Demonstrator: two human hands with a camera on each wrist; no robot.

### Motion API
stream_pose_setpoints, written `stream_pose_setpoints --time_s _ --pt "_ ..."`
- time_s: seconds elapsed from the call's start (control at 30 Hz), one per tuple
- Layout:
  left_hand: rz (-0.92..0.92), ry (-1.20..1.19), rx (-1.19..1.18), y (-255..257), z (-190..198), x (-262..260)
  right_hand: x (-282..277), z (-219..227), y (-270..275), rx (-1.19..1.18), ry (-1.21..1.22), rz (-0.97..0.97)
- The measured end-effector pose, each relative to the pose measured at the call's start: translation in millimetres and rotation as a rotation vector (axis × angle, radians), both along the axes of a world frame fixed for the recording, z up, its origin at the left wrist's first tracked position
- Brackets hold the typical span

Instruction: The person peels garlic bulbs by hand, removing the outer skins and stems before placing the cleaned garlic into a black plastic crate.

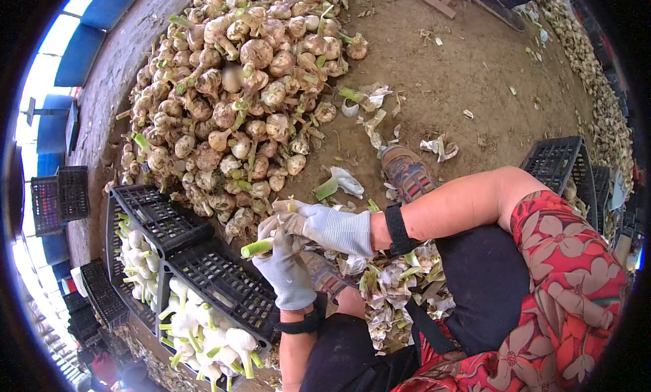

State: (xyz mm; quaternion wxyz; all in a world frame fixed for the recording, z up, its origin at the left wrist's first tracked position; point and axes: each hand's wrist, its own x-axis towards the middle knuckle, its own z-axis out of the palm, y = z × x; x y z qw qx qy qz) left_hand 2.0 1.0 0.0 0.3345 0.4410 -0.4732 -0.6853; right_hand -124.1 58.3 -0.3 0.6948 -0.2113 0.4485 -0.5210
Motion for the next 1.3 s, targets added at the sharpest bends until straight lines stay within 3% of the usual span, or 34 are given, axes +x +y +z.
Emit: stream_pose_setpoints --time_s 0.17,0.3,0.4,0.47,0.53,0.57,0.7,0.8,0.9,1.03,1.13,1.3 --pt "0.0 -0.053 -0.103 4.1 -3.5 -1.9 -3.9 12.9 -2.6 -0.015 0.078 0.002" --pt "-0.03 -0.018 -0.115 -0.4 -29.6 3.7 8.3 -9.8 -8.2 -0.283 0.317 -0.074" --pt "0.107 -0.043 0.342 -5.5 -6.6 -3.6 -9.8 -14.8 -15.8 -0.342 0.865 -0.092" --pt "0.07 0.005 0.434 -12.6 -8.2 1.5 -30.0 -14.6 -19.5 -0.247 0.858 -0.199" --pt "-0.024 0.034 0.391 -11.1 -2.4 4.2 -47.0 -11.0 -21.7 -0.008 0.572 -0.132" --pt "-0.073 -0.029 0.319 -10.2 -3.8 5.9 -46.7 -13.6 -18.2 -0.035 0.595 -0.146" --pt "-0.311 -0.361 -0.082 -11.7 7.6 0.8 -42.4 -12.9 -14.1 0.011 0.745 0.145" --pt "-0.3 -0.551 -0.531 -3.0 -6.0 -1.0 -35.8 -0.8 -19.8 0.05 0.657 0.118" --pt "-0.318 -0.565 -0.618 -1.3 0.6 -3.7 -38.6 -1.0 -18.5 0.013 0.627 0.121" --pt "-0.348 -0.496 -0.439 2.7 5.9 -2.4 -46.4 -4.0 -17.4 -0.026 0.526 0.163" --pt "-0.337 -0.394 -0.308 5.2 1.4 0.9 -49.7 0.4 -14.2 0.103 0.275 0.163" --pt "-0.331 -0.291 -0.124 6.9 2.7 3.5 -56.7 -4.7 -11.9 0.082 0.196 0.202"
